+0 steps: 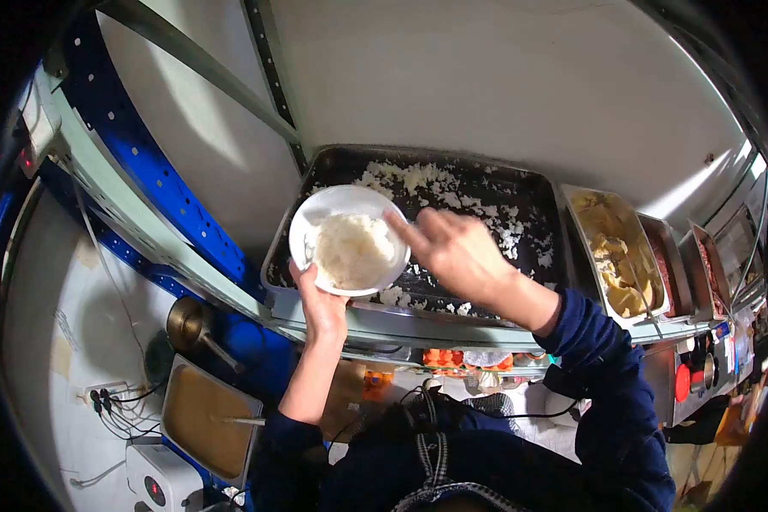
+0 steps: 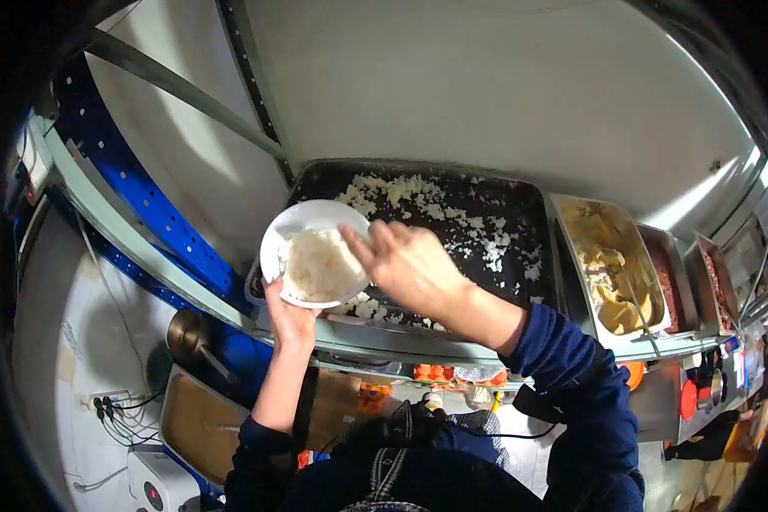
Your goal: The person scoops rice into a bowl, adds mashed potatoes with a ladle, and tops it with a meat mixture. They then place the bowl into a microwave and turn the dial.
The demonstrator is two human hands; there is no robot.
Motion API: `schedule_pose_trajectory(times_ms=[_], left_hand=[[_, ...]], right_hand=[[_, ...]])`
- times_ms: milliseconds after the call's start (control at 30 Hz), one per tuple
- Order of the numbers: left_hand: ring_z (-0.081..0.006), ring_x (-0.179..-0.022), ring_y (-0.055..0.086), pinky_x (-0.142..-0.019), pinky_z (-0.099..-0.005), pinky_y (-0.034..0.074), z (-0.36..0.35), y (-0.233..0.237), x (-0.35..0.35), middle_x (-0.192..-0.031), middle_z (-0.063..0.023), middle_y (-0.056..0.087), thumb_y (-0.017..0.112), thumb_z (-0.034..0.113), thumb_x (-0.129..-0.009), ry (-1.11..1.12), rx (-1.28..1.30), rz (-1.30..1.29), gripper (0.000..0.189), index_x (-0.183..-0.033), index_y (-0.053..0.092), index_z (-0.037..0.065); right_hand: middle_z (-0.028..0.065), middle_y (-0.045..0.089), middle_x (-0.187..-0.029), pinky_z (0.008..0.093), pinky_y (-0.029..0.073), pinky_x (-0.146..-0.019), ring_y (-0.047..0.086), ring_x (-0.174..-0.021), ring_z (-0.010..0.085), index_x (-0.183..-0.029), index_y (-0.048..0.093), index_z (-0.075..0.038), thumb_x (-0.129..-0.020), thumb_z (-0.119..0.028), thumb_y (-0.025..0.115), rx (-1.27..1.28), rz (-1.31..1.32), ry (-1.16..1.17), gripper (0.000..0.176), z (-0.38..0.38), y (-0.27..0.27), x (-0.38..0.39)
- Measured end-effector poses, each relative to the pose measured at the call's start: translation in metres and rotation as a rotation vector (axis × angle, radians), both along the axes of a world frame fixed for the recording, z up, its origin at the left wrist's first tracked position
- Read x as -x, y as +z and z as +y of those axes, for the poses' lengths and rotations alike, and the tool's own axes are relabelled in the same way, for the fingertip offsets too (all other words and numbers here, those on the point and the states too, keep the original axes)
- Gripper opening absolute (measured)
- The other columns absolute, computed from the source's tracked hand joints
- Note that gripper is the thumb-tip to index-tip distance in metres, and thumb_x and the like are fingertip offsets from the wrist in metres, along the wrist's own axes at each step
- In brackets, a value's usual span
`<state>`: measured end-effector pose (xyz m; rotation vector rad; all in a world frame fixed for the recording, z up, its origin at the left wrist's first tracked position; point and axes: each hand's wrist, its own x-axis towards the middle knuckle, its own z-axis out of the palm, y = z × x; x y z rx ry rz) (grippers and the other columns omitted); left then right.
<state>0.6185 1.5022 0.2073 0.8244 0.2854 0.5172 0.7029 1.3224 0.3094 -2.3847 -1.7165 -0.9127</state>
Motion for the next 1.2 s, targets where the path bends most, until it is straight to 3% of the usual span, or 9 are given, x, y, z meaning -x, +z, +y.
schedule_pose_trajectory(times_ms=[233,333,400,467,567,667,900,1033,1200], left_hand=[[-0.0295,-0.123,0.036,-0.097,-0.0516,0.032,0.024,0.004,-0.001,-0.134,-0.0129,0.037,0.035,0.041,-0.083,0.071,0.166,-0.042,0.06,-0.133,0.03,0.009],[-0.029,-0.124,0.035,-0.098,-0.0498,0.031,0.04,0.017,0.01,-0.135,-0.0119,0.035,0.037,0.045,-0.082,0.127,0.095,0.02,0.063,-0.134,0.03,0.009],[-0.0286,-0.126,0.032,-0.099,-0.0488,0.029,0.046,0.017,0.015,-0.137,-0.0115,0.034,0.038,0.045,-0.082,0.151,0.058,0.013,0.064,-0.134,0.029,0.009],[-0.0285,-0.126,0.032,-0.1,-0.0485,0.028,0.05,0.016,0.019,-0.137,-0.0115,0.033,0.038,0.044,-0.082,0.159,0.051,0.009,0.064,-0.135,0.028,0.009],[-0.0283,-0.126,0.032,-0.099,-0.0479,0.029,0.053,0.011,0.025,-0.137,-0.0113,0.033,0.037,0.044,-0.082,0.158,0.055,0.025,0.064,-0.135,0.027,0.009],[-0.0281,-0.125,0.033,-0.098,-0.0475,0.031,0.053,0.01,0.028,-0.137,-0.0114,0.033,0.037,0.045,-0.083,0.154,0.062,0.041,0.064,-0.135,0.027,0.01],[-0.0285,-0.125,0.034,-0.097,-0.0491,0.032,0.058,0.01,0.038,-0.136,-0.0116,0.033,0.036,0.044,-0.084,0.201,0.035,0.05,0.06,-0.134,0.027,0.012],[-0.0287,-0.124,0.035,-0.095,-0.0522,0.033,0.059,0.006,0.034,-0.136,-0.0113,0.034,0.039,0.046,-0.082,0.231,0.016,0.062,0.062,-0.134,0.028,0.013],[-0.0293,-0.124,0.035,-0.095,-0.0534,0.033,0.048,0.0,0.022,-0.135,-0.0111,0.035,0.041,0.046,-0.081,0.203,-0.005,0.073,0.063,-0.134,0.029,0.014]], right_hand=[[0.0104,0.056,-0.07,0.0331,0.048,-0.05,0.059,-0.058,0.0239,-0.118,0.051,-0.006,-0.074,-0.005,0.055,-0.197,0.221,-0.123,0.044,-0.035,-0.005,-0.011],[0.0138,0.062,-0.065,0.036,0.05,-0.056,0.062,-0.065,0.0269,-0.091,0.066,-0.006,-0.075,-0.01,0.055,-0.284,0.58,-0.257,0.02,-0.055,0.006,-0.025],[0.0144,0.063,-0.066,0.036,0.05,-0.058,0.063,-0.064,0.0287,-0.076,0.069,-0.007,-0.072,-0.013,0.056,0.032,0.855,-0.371,0.014,-0.072,-0.022,-0.061],[0.0018,0.056,-0.053,0.0268,0.039,-0.045,0.049,-0.049,0.0081,-0.08,0.069,-0.003,-0.072,-0.017,0.059,0.296,1.274,-0.423,0.019,-0.07,-0.046,-0.077],[0.0001,0.052,-0.052,0.0265,0.037,-0.043,0.045,-0.047,0.0081,-0.086,0.068,-0.003,-0.078,-0.019,0.058,0.205,1.334,-0.061,0.02,-0.044,-0.099,-0.082],[0.0084,0.062,-0.065,0.0294,0.045,-0.05,0.055,-0.051,0.0134,-0.094,0.066,-0.005,-0.082,-0.022,0.055,-0.083,1.383,-0.117,0.024,0.007,-0.14,-0.048],[-0.0027,0.045,-0.059,0.0197,0.026,-0.039,0.035,-0.045,0.0045,-0.1,0.063,0.0,-0.088,-0.02,0.053,-0.361,2.039,-0.062,0.025,-0.011,-0.142,-0.05],[-0.0043,0.042,-0.06,0.0182,0.025,-0.04,0.031,-0.048,0.0034,-0.103,0.061,0.0,-0.091,-0.014,0.047,-0.592,2.108,-0.09,0.023,-0.028,-0.126,-0.047],[-0.0051,0.041,-0.058,0.02,0.028,-0.041,0.034,-0.049,0.0041,-0.106,0.06,0.0,-0.092,-0.015,0.046,-0.583,1.71,-0.112,0.025,-0.036,-0.08,-0.055]])
